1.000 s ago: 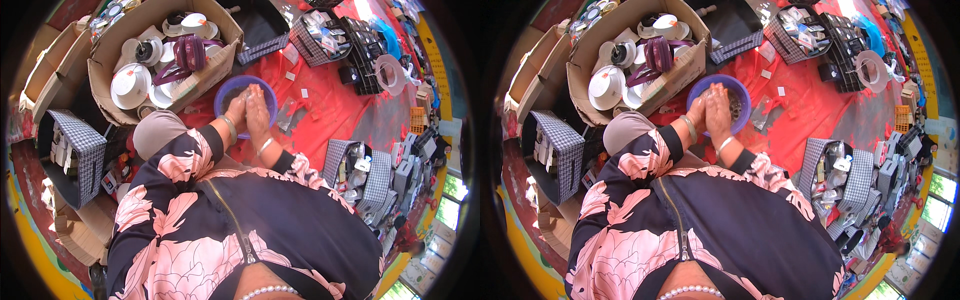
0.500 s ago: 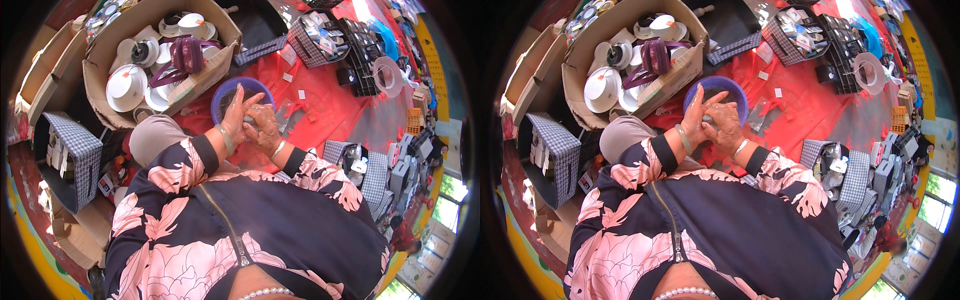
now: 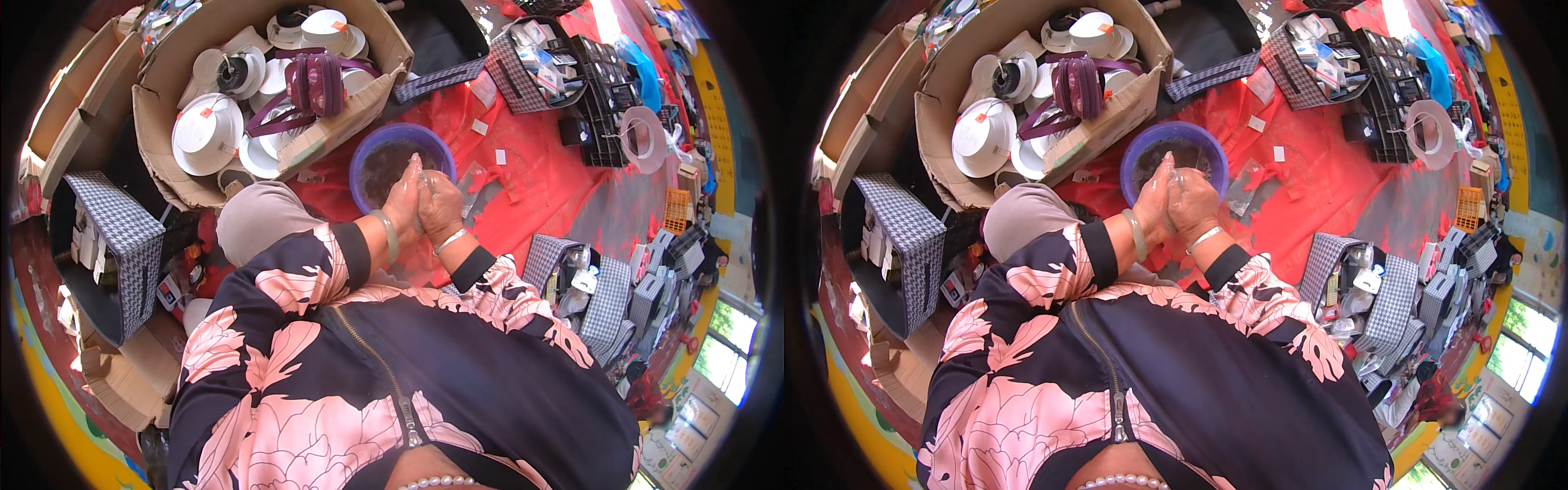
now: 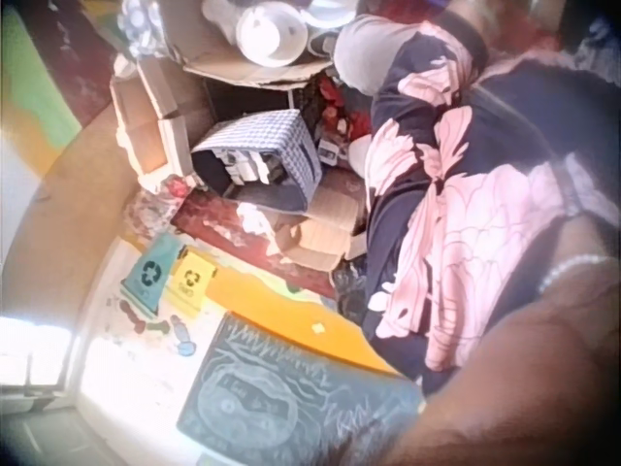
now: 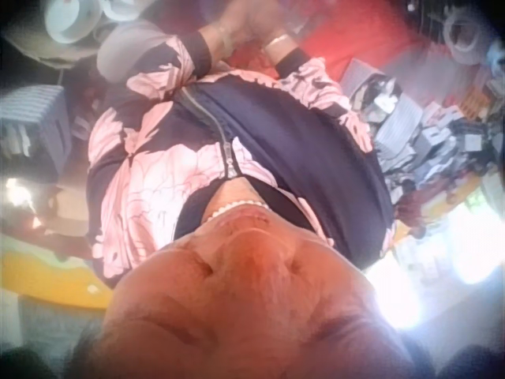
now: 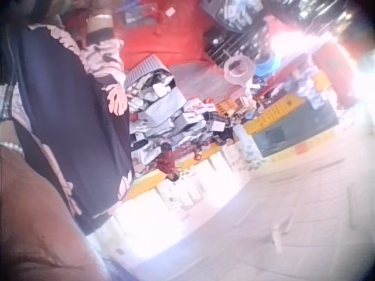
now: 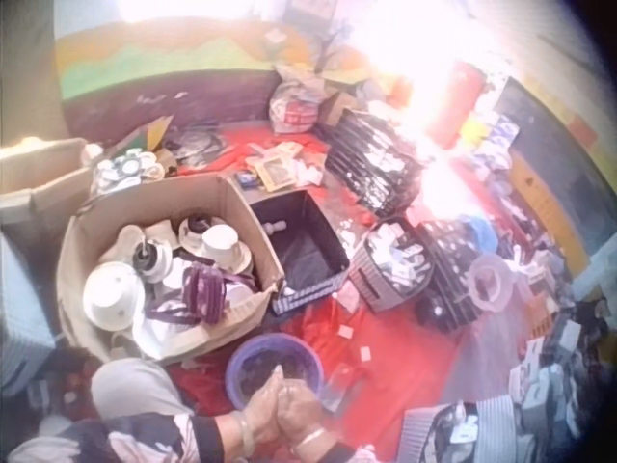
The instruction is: The person sits on the floor and wipes a black lamp base with a gray cloth. They then reach into a cardboard box to retrieve a small metal lamp part, wipe it with the cloth, and place it back in the box. The person also dips the cloth into a purple bowl of water to wring it out before continuing to clean the lamp parts.
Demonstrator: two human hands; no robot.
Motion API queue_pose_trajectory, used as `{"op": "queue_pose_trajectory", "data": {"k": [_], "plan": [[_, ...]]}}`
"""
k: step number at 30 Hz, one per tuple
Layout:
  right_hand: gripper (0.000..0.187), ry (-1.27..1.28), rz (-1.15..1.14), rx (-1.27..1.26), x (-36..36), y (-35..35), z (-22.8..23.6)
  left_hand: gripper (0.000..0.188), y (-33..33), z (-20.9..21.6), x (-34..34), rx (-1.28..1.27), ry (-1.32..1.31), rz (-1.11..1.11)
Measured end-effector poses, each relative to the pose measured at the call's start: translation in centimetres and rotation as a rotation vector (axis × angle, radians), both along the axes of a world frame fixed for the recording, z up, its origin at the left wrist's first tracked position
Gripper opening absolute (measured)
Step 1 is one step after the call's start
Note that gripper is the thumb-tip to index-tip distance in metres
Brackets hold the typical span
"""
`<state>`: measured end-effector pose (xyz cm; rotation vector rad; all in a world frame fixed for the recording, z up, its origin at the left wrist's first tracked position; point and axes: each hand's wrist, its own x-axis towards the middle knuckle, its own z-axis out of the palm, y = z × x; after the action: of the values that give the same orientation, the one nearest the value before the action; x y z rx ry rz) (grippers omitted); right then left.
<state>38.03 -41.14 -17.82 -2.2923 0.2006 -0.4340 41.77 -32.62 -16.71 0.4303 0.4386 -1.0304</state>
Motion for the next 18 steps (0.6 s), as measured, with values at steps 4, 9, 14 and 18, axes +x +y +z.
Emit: {"op": "queue_pose_trajectory", "data": {"k": [4, 9, 14, 18], "plan": [[0.020, 0.115, -0.102, 0.001, 0.3, 0.5, -0.2, 0.038, -0.3, -1.8, -0.6, -0.071, 0.063, 0.066], [0.030, 0.172, -0.161, 0.041, 1.3, 1.1, 0.1, 0.040, -0.8, -2.5, -0.4, 0.207, 0.069, 0.148], [0.031, 0.251, -0.266, 0.289, 1.2, 1.8, 0.1, 0.051, -0.3, -3.9, -0.3, 0.404, -0.240, 0.065], [0.032, 0.209, -0.358, 0.727, 1.3, 1.2, -1.3, 0.063, -1.4, -4.3, 0.9, 0.414, -0.183, -0.043]]}}
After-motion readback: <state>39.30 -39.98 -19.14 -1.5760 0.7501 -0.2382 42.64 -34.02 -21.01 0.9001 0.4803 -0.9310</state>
